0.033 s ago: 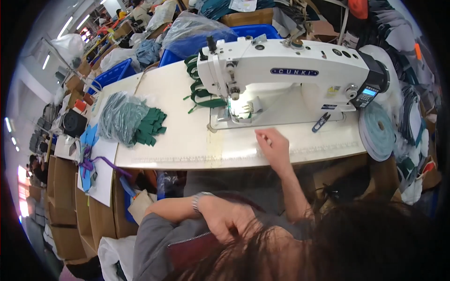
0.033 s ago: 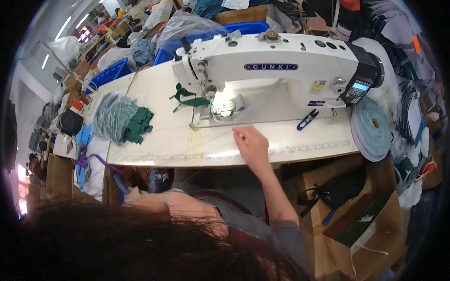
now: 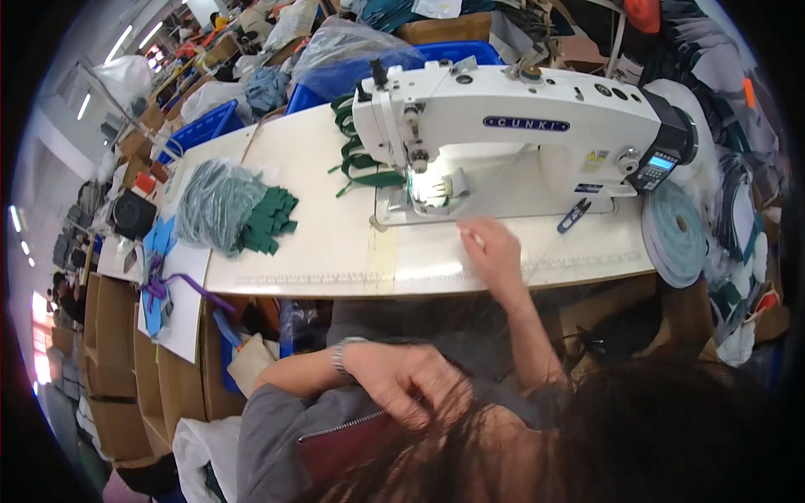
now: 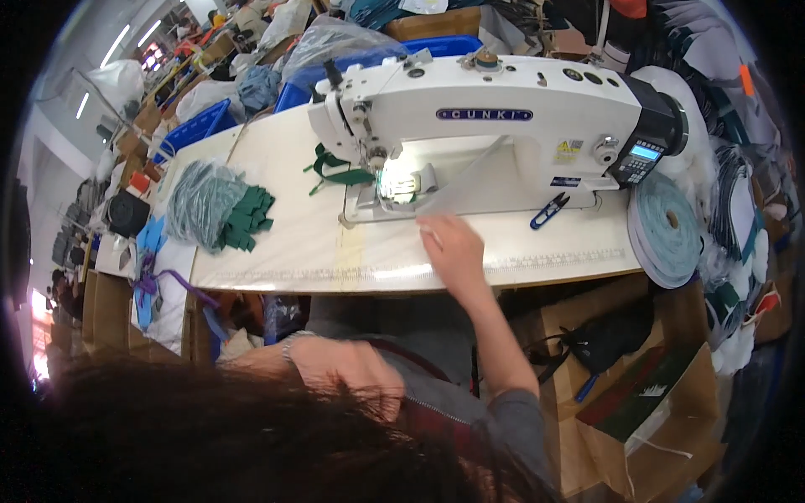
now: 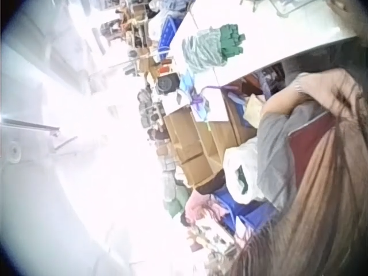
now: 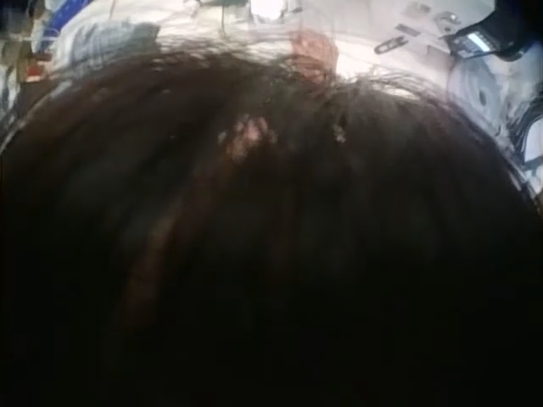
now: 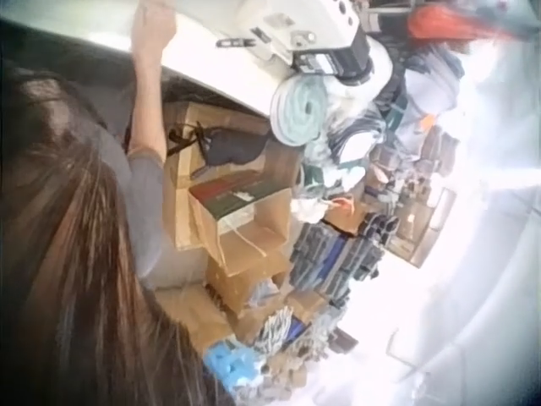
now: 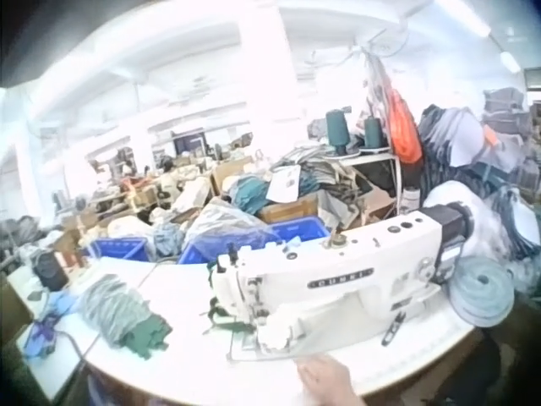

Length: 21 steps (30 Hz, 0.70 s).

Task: Sewing green fabric loops using an industrial sewing machine in a workshop.

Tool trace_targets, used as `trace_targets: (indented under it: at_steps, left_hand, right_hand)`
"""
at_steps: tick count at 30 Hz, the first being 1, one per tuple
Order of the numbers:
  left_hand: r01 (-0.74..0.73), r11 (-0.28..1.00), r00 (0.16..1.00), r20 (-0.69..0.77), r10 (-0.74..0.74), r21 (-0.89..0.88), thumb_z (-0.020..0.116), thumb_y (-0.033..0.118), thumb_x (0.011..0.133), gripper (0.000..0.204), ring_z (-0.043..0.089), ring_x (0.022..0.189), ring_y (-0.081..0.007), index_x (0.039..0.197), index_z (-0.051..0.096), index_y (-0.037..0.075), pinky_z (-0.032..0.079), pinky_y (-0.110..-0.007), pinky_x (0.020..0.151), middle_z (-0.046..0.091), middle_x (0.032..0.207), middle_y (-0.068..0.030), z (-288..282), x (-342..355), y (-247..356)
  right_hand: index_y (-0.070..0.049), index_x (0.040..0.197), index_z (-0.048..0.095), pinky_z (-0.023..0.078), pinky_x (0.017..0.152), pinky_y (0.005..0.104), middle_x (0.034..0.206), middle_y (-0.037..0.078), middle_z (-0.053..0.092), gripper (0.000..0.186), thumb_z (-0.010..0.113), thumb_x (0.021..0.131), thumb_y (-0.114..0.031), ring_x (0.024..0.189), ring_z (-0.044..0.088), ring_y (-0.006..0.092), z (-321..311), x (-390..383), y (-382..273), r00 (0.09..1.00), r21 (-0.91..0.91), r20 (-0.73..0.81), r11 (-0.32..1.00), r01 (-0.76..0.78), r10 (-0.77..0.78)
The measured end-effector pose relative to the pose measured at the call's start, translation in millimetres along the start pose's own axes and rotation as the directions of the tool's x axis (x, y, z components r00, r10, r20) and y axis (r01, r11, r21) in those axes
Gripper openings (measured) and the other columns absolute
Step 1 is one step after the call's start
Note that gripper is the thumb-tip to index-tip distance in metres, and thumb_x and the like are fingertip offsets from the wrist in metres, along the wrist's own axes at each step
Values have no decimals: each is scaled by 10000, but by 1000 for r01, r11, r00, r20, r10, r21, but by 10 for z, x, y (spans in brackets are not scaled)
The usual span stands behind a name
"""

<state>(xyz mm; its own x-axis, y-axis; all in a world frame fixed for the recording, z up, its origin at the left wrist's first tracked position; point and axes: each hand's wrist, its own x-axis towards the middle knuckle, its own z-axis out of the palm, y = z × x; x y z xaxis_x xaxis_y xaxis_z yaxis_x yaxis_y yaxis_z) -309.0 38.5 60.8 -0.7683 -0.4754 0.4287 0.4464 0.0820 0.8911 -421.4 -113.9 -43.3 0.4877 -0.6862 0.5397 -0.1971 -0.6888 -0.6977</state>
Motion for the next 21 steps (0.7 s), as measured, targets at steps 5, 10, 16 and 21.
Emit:
trace_targets:
  at_steps: [5, 10, 16, 21]
  left_hand:
    - [517, 723, 770, -617, -161, 458, 673, 80, 848, 104, 636, 833, -234, 926, 660, 13, 504, -318, 728, 649, 916, -95, 275, -417, -32]
    - [749, 478, 600, -776, -196, 458, 643, 101, 856, 144, 638, 833, -252, 979, 666, 28, 508, -322, 717, 642, 925, -97, 418, -785, 8]
    - [684, 367, 720, -666, -198, 630, 610, 127, 871, 167, 623, 870, -275, 1011, 656, 49, 498, -356, 754, 628, 937, -97, 165, -880, -43]
    - [666, 276, 743, -648, -164, 693, 618, 133, 858, 166, 621, 879, -275, 1005, 654, 65, 490, -379, 765, 626, 921, -89, -140, -1012, -175]
  right_hand:
    - [-101, 978, 675, 492, 838, 373, 1047, 87, 662, 199, 609, 795, -61, 1013, 609, 289, -175, 460, 677, 952, -584, 90, 759, 288, -292]
    - [-102, 893, 685, 496, 784, 400, 926, 106, 682, 125, 584, 822, -118, 915, 630, 303, -216, 401, 335, 897, -639, 436, 724, 258, 65]
    - [-89, 892, 688, 502, 710, 421, 807, 103, 646, 142, 602, 836, -188, 802, 633, 327, -247, 223, 125, 807, -296, 589, 940, 167, 42]
    - [-141, 925, 710, 498, 688, 417, 852, 88, 630, 133, 622, 834, -180, 795, 632, 306, -77, 679, 298, 943, -397, 330, 898, 188, -52]
